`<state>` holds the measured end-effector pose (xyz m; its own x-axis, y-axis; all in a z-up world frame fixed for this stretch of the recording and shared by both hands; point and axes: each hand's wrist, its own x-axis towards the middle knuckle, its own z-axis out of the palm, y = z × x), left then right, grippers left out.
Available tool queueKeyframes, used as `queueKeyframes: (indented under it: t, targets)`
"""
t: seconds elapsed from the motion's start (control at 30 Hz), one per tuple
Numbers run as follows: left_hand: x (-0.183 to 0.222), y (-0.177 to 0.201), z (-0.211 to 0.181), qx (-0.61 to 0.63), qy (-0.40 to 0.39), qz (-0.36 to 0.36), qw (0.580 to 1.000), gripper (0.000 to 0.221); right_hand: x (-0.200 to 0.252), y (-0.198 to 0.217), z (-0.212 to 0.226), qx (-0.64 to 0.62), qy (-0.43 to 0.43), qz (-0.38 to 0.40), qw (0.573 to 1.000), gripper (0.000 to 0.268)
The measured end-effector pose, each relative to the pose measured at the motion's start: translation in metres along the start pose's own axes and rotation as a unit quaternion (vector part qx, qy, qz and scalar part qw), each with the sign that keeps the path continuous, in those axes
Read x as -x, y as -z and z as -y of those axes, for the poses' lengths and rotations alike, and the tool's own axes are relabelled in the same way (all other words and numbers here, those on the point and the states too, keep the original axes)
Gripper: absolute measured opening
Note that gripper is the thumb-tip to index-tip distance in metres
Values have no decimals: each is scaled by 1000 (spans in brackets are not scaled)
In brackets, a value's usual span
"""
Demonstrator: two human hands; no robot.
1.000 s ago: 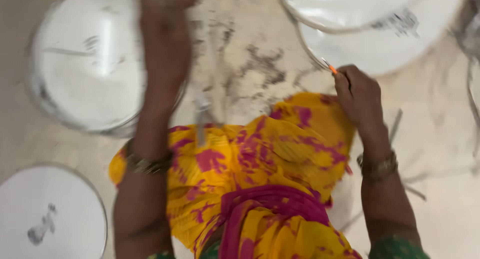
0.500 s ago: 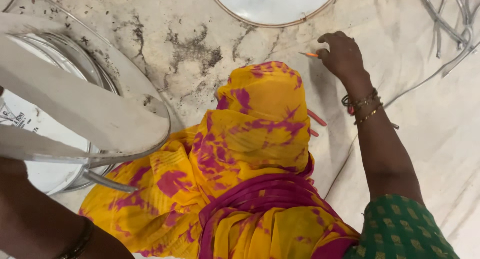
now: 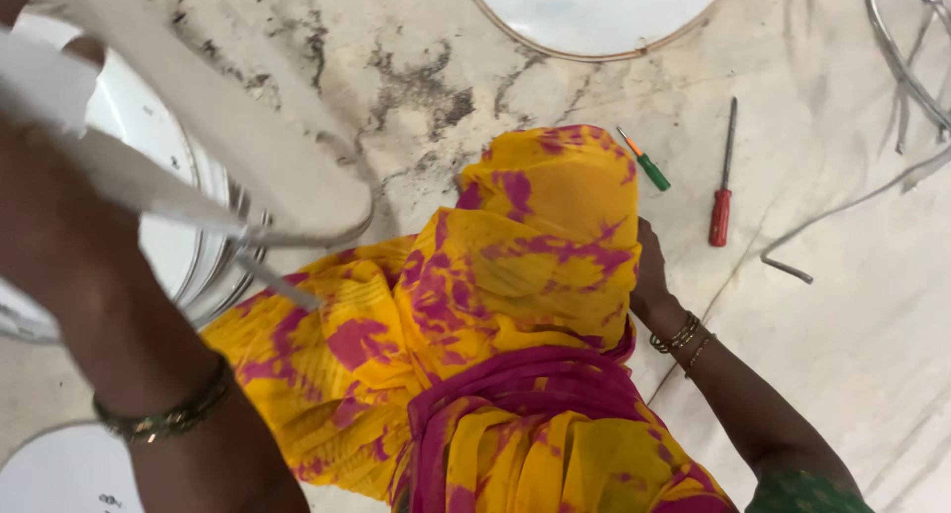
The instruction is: The person uses a screwdriver and pliers to stretch and secure white drum heads onto circular metal frames, tucking the material into the rim to fix it in place.
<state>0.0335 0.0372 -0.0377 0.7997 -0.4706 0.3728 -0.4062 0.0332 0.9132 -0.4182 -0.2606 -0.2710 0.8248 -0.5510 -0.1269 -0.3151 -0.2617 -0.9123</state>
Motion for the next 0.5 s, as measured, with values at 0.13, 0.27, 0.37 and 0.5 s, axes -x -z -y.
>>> queueKeyframes:
  t: [0.13,0.27,0.37,0.5]
  targets:
    - [-17,-21,-2,-63,95,-157,981,27,2,0,-23,30,13,-5,999,60]
    - [-23,-31,-6,-192,-42,-177,964,28,-4,-1,-39,-124,-17,7,992,49]
    - [-21,-30,-2,-177,-73,-167,967,19,-1,-5,-45,-353,-62,10,933,43]
    - [-19,-26,17,-221,-99,-163,957,14,6,-5,-47,-456,-159,-7,875,42]
